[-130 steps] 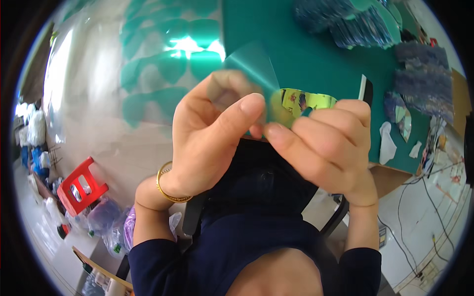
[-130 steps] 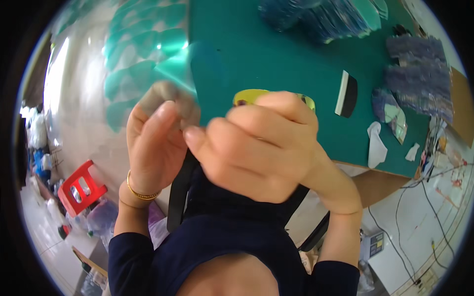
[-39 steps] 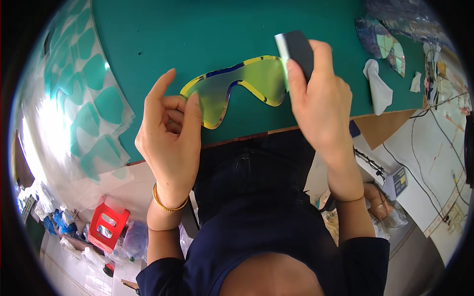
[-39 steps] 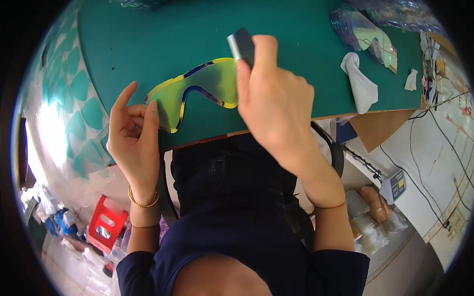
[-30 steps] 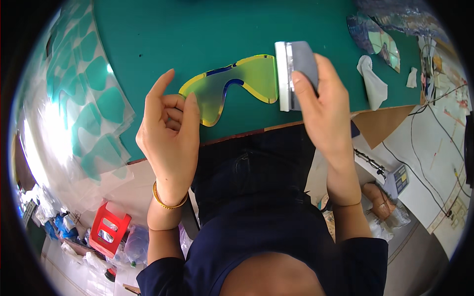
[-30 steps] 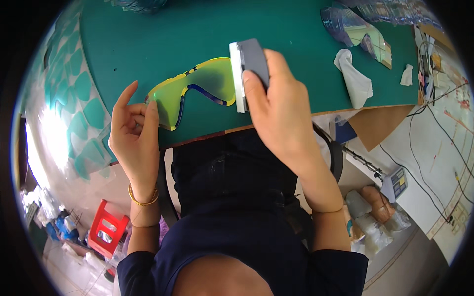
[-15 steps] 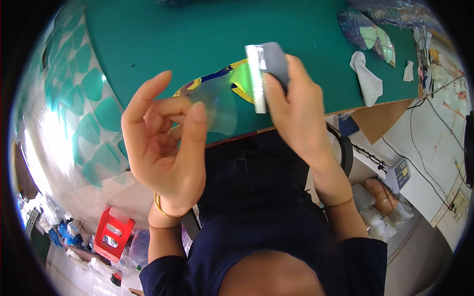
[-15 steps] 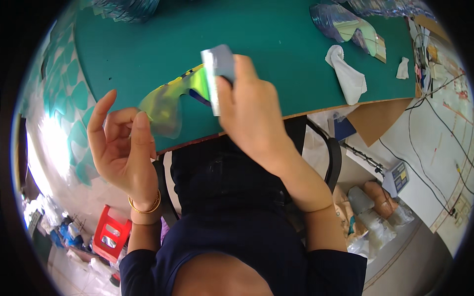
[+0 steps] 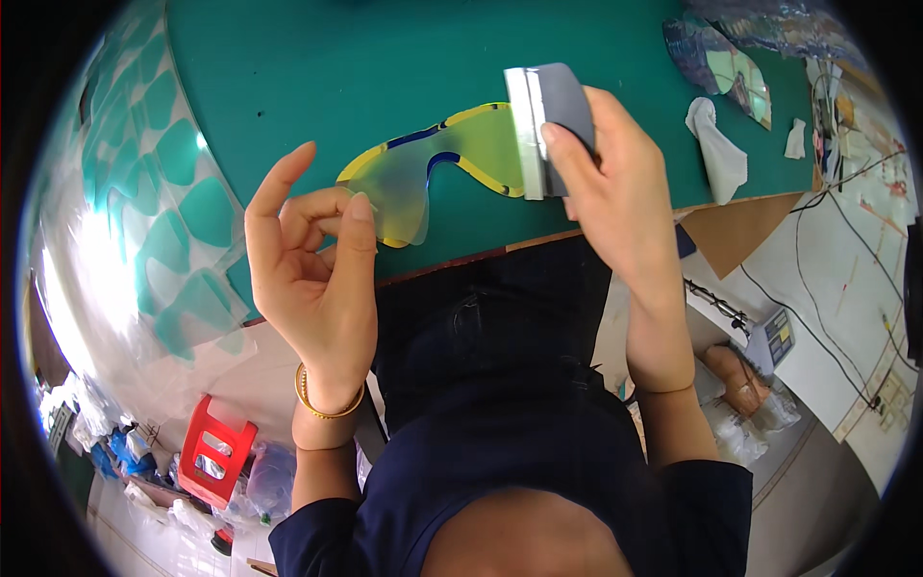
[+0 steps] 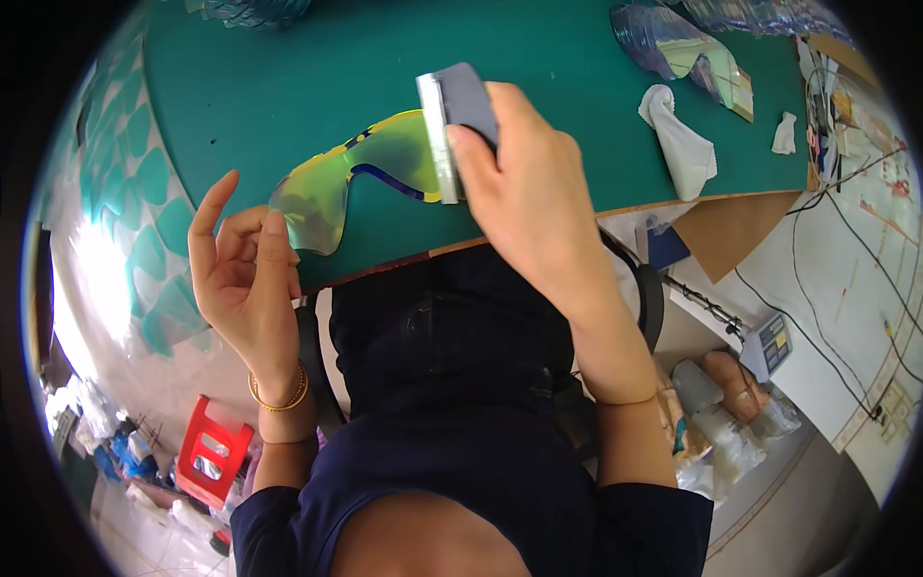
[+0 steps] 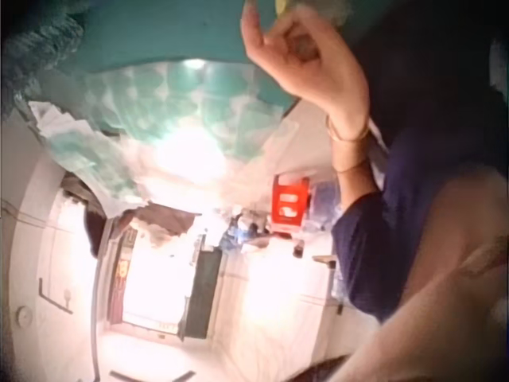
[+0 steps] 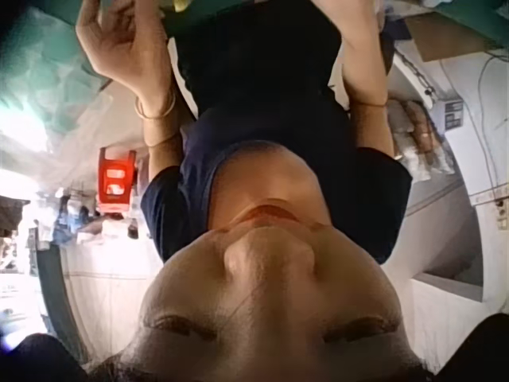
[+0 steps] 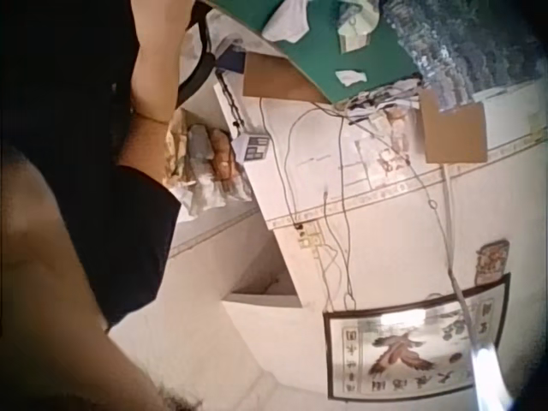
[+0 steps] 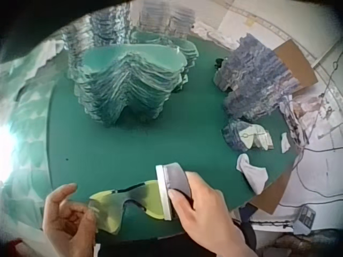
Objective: The person peels protective films and applies them onto goggle lenses by hand, smooths the films using a handheld squeegee tool, wipes the lenses with a cloth, and stacks them on the workbench.
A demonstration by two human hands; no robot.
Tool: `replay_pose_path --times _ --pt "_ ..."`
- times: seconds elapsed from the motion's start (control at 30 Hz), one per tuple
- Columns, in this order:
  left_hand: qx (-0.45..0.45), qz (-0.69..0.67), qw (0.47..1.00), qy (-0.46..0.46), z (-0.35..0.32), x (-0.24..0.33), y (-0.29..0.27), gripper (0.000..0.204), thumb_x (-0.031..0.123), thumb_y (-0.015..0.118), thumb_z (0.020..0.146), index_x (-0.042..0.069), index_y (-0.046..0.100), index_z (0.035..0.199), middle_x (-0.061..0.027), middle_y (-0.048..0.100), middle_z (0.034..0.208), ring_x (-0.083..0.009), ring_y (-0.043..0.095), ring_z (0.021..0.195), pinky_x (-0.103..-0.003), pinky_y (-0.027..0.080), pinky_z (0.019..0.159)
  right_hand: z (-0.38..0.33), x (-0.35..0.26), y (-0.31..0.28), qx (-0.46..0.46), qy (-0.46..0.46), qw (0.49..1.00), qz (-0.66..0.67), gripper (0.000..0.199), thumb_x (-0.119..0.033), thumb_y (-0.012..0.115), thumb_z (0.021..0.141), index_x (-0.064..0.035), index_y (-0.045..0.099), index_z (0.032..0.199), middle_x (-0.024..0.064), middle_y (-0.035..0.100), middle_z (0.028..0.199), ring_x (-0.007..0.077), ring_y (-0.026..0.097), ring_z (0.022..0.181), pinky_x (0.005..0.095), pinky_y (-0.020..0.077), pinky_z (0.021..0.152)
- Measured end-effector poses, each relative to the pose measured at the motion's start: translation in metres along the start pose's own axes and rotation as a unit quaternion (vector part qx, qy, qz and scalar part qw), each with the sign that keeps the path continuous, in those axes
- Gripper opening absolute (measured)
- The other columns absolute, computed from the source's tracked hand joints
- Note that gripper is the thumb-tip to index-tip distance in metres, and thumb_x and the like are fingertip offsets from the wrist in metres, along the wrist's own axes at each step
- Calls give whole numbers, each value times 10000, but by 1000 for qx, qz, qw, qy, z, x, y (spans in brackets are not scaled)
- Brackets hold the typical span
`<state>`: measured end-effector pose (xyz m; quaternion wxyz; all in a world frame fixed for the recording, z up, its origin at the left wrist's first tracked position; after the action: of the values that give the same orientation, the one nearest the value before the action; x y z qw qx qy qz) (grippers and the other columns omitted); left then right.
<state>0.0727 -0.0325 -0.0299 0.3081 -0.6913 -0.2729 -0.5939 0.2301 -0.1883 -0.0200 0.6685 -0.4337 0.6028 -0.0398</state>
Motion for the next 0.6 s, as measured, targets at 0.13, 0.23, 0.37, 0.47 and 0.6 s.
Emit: replay_pose_path --times 0.13,0.23,0.37,0.47,0.6 --pt "-2 0 1000 -5 -1 -4 -4 459 -65 625 906 -28 473 1338 -61 655 904 -46 594 754 -132 433 581 4 -16 26 -6 -77 997 -19 269 -136 630 925 54 575 1107 213 608 737 269 586 552 380 463 553" --pt "-6 16 999 -28 -2 -4 -8 467 -60 623 908 -25 476 1349 -65 666 915 -44 593 755 -134 429 577 2 -33 40 -88 -101 991 -11 241 -140 669 903 48 552 1000 227 584 733 383 575 606 416 438 563" --pt "-1 38 999 -31 -5 -9 -15 480 -64 620 905 -29 472 1361 -65 672 917 -37 591 752 -128 423 567 16 -18 22 -94 -22 995 21 242 -193 622 960 31 579 1042 78 597 686 135 566 546 294 415 491" --pt "-9 36 999 -34 -6 -8 -16 490 -72 620 895 -24 484 1364 -62 675 919 -29 584 755 -123 410 559 24 -16 16 -77 -47 995 -30 232 -185 613 962 31 588 1043 61 589 689 83 488 552 273 402 489" --pt "-11 52 997 -47 -6 -6 -16 489 -62 622 900 -11 491 1369 -51 673 917 -27 579 755 -129 407 558 11 -33 40 -106 -96 990 -18 200 -138 623 934 42 549 979 188 567 667 236 553 543 358 433 531"
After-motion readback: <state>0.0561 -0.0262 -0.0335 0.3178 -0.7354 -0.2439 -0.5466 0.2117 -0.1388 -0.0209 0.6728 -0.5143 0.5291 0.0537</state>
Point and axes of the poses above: each hand's wrist, its own z-axis towards the middle knuckle, its own y-axis out of the palm, x = y × z, the point moved 2 cm from there along z, towards the middle knuckle
